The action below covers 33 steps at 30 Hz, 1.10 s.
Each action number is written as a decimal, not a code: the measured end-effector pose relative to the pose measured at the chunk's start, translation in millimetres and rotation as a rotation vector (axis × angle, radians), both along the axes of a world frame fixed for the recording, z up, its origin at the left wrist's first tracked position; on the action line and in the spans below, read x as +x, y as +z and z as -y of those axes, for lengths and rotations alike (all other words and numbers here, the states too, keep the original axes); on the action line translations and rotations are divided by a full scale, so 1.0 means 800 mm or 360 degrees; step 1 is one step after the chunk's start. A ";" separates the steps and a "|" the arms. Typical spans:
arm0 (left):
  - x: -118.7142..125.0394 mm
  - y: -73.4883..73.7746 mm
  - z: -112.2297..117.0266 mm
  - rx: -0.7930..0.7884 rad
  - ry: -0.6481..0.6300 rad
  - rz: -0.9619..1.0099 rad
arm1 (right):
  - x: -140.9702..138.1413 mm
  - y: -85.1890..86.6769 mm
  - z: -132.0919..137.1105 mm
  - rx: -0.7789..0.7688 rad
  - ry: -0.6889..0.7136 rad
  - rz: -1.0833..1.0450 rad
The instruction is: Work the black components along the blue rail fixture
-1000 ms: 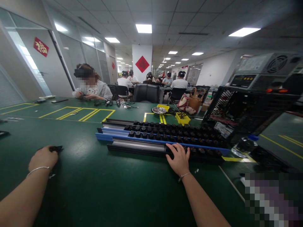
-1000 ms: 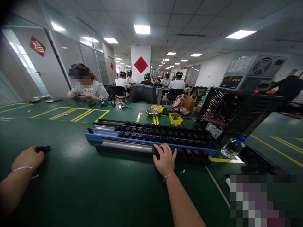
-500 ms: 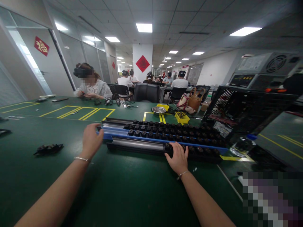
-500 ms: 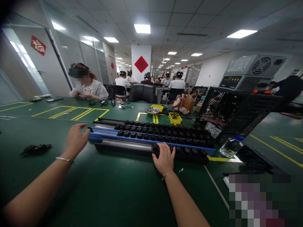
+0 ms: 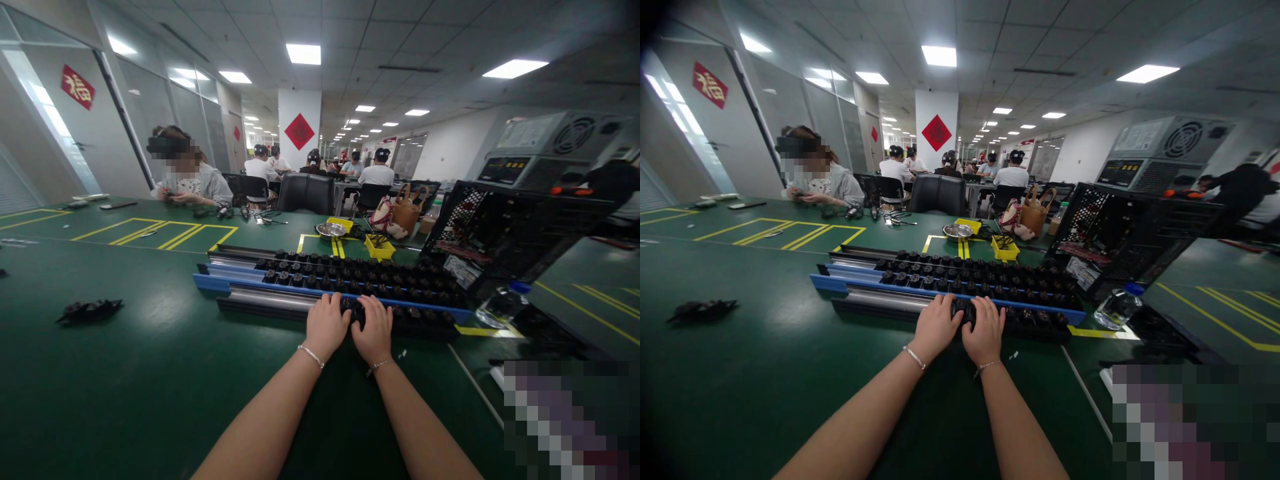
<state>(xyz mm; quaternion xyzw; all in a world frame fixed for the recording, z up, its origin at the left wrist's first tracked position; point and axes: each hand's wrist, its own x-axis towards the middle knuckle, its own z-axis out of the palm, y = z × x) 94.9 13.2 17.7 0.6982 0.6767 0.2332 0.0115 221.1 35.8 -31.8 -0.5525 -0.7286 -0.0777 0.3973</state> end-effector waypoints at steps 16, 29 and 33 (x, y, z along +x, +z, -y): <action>0.013 -0.017 -0.019 -0.0056 0.0060 -0.0028 | -0.002 0.006 -0.005 -0.0007 -0.0099 0.0023; -0.005 -0.023 -0.020 0.0035 0.0120 0.0008 | 0.001 0.007 -0.006 -0.0026 -0.0072 0.0005; -0.008 -0.022 -0.017 0.0070 0.0159 0.0023 | 0.000 0.008 -0.006 -0.0024 -0.0087 0.0012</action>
